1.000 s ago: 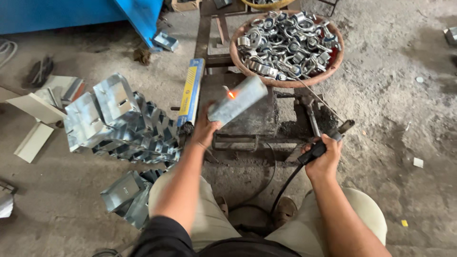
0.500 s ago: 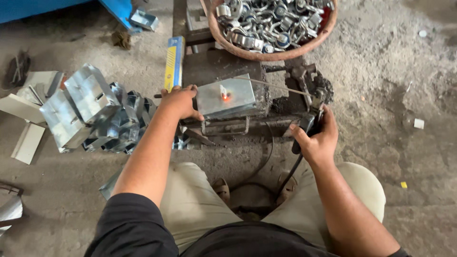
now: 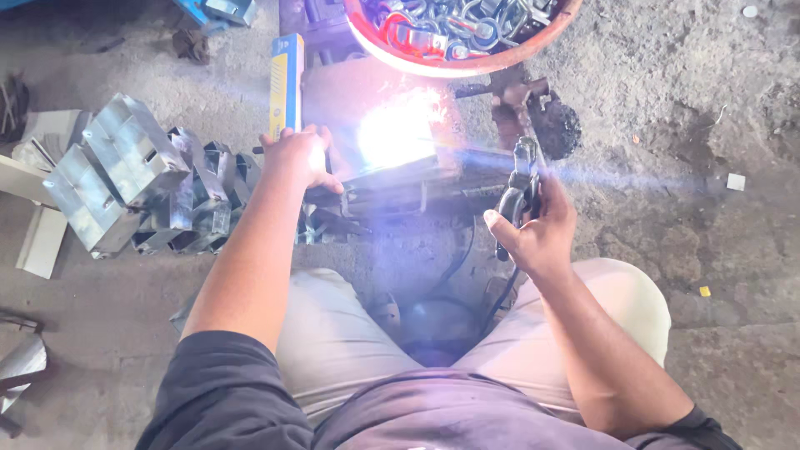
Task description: The person repeatedly picks a metal box, places a metal ring on it, and welds the ring to the box using a welding torch. After welding, the person taps the ring with a hammer and sets the finished box aside.
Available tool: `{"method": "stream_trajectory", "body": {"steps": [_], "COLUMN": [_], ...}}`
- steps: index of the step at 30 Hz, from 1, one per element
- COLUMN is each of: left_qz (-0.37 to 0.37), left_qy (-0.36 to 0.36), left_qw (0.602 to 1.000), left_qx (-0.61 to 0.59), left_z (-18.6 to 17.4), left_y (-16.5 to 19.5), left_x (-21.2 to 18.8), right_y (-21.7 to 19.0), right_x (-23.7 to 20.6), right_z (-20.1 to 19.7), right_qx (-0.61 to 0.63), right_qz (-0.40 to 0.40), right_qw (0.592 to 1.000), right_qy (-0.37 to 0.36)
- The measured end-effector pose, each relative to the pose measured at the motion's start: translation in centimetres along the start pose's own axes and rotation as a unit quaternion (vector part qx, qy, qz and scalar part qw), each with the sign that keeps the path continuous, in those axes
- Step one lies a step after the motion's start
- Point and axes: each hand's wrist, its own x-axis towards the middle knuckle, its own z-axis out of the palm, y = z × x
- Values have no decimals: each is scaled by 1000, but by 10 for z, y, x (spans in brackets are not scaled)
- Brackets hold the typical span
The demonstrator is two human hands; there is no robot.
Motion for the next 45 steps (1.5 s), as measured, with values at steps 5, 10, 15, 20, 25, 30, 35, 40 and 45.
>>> {"method": "stream_trajectory", "body": {"steps": [5, 10, 15, 20, 25, 30, 35, 40, 45], "left_qz": [-4, -28, -1, -11, -49, -22, 8, 1, 6], "left_qy": [15, -7, 30, 32, 13, 20, 39, 28, 33], "left_qw": [1000, 1000, 999, 999, 997, 999, 999, 999, 998], "left_qx": [5, -5, -33, -22, 58, 14, -28, -46, -51], "left_z": [9, 13, 22, 27, 32, 41, 42, 37, 37], "left_y": [-6, -10, -13, -15, -18, -20, -24, -23, -22], "left_x": [5, 11, 12, 18, 25, 26, 27, 23, 18], "right_y": [4, 5, 8, 13, 16, 12, 8, 11, 23], "right_x": [-3, -4, -4, -3, -1, -1, 0, -1, 1], "right_z": [7, 9, 12, 12, 8, 9, 12, 13, 19], "right_qx": [39, -26, 84, 106, 111, 102, 111, 108, 114], "right_qz": [-9, -28, -8, 4, 17, 4, 23, 19, -16], "right_qw": [999, 999, 996, 994, 993, 994, 993, 993, 993], "right_qy": [2, 2, -14, -17, -30, -30, -24, -33, 14]}}
